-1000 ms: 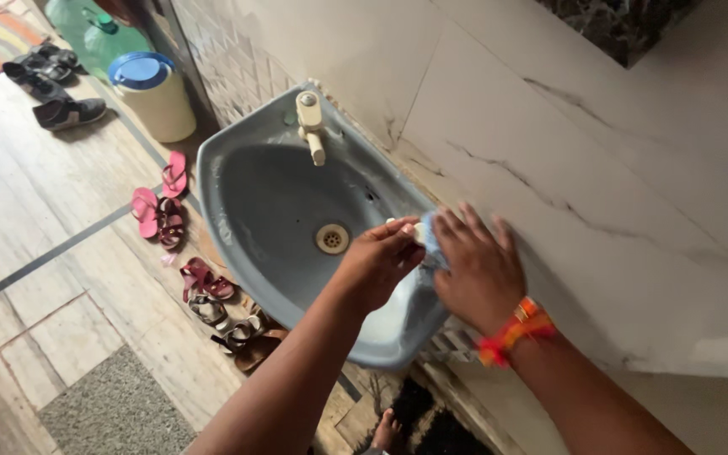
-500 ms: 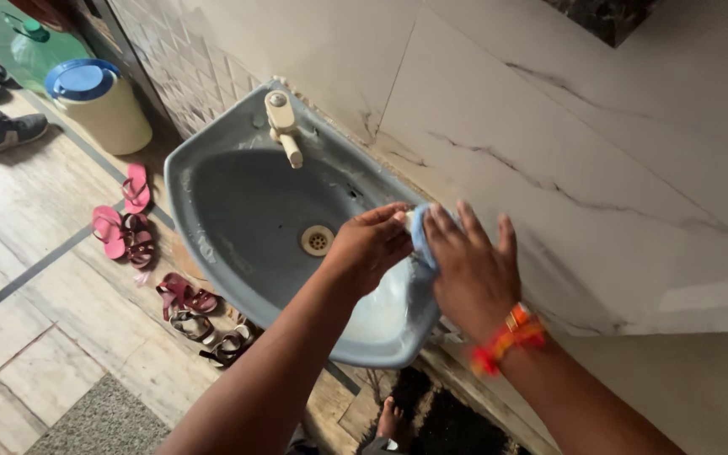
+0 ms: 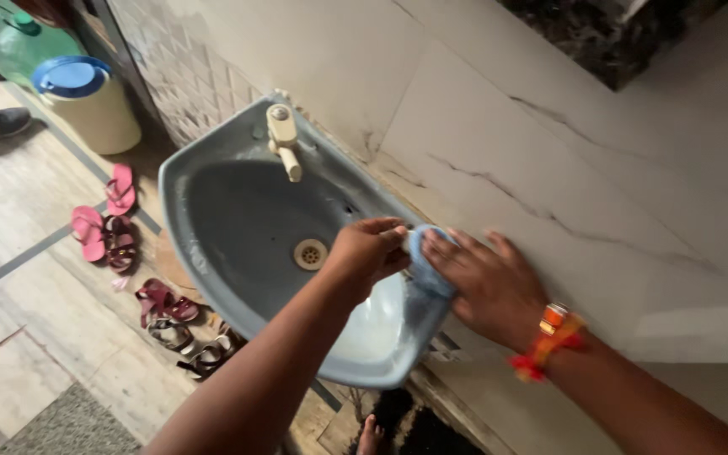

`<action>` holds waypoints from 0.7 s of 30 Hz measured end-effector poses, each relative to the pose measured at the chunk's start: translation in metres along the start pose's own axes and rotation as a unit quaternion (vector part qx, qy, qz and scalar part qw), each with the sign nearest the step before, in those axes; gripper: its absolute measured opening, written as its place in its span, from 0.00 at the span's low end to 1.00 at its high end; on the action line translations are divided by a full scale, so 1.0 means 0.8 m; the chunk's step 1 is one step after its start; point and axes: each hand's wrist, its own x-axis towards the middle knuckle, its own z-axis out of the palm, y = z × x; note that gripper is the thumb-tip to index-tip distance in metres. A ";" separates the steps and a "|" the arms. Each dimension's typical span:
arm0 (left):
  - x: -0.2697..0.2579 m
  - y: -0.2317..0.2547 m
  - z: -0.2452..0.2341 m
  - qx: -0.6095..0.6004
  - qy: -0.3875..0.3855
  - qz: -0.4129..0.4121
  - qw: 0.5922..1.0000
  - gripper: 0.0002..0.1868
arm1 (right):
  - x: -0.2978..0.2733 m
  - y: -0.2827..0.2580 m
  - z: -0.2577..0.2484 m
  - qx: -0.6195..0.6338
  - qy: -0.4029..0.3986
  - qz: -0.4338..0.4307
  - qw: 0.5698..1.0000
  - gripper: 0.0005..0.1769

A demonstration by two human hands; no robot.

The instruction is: The person cleans a bathroom sink and its faucets using a blue cloth and soap, wiping the inner basin, the outer edges, and the handles.

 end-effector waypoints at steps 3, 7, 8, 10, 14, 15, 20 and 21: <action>0.008 0.001 -0.005 -0.019 -0.035 0.020 0.999 0.20 | 0.003 -0.007 -0.005 -0.004 -0.047 0.006 0.999 0.46; 0.003 0.000 -0.008 -0.064 -0.060 0.024 0.996 0.18 | 0.014 -0.010 -0.004 0.022 -0.031 0.020 0.999 0.44; 0.000 -0.002 -0.005 -0.072 -0.044 0.011 0.996 0.18 | 0.010 -0.007 -0.009 0.021 -0.024 0.019 0.999 0.44; 0.001 -0.001 -0.002 -0.082 -0.026 0.000 0.996 0.17 | -0.010 -0.001 -0.024 -0.042 -0.056 -0.018 0.997 0.52; 0.013 0.001 -0.015 -0.073 -0.062 0.001 0.995 0.18 | 0.005 -0.016 -0.015 0.024 -0.039 0.004 0.999 0.50; 0.011 -0.007 -0.016 -0.081 -0.108 0.025 0.990 0.18 | 0.008 -0.017 -0.013 0.039 -0.093 0.036 0.994 0.48; 0.015 -0.012 -0.014 -0.078 -0.053 -0.007 0.996 0.18 | 0.002 0.002 -0.018 0.008 -0.141 0.052 0.989 0.50; 0.017 -0.012 -0.014 -0.070 -0.050 -0.006 0.996 0.18 | 0.009 -0.003 -0.006 -0.027 -0.046 0.019 0.998 0.51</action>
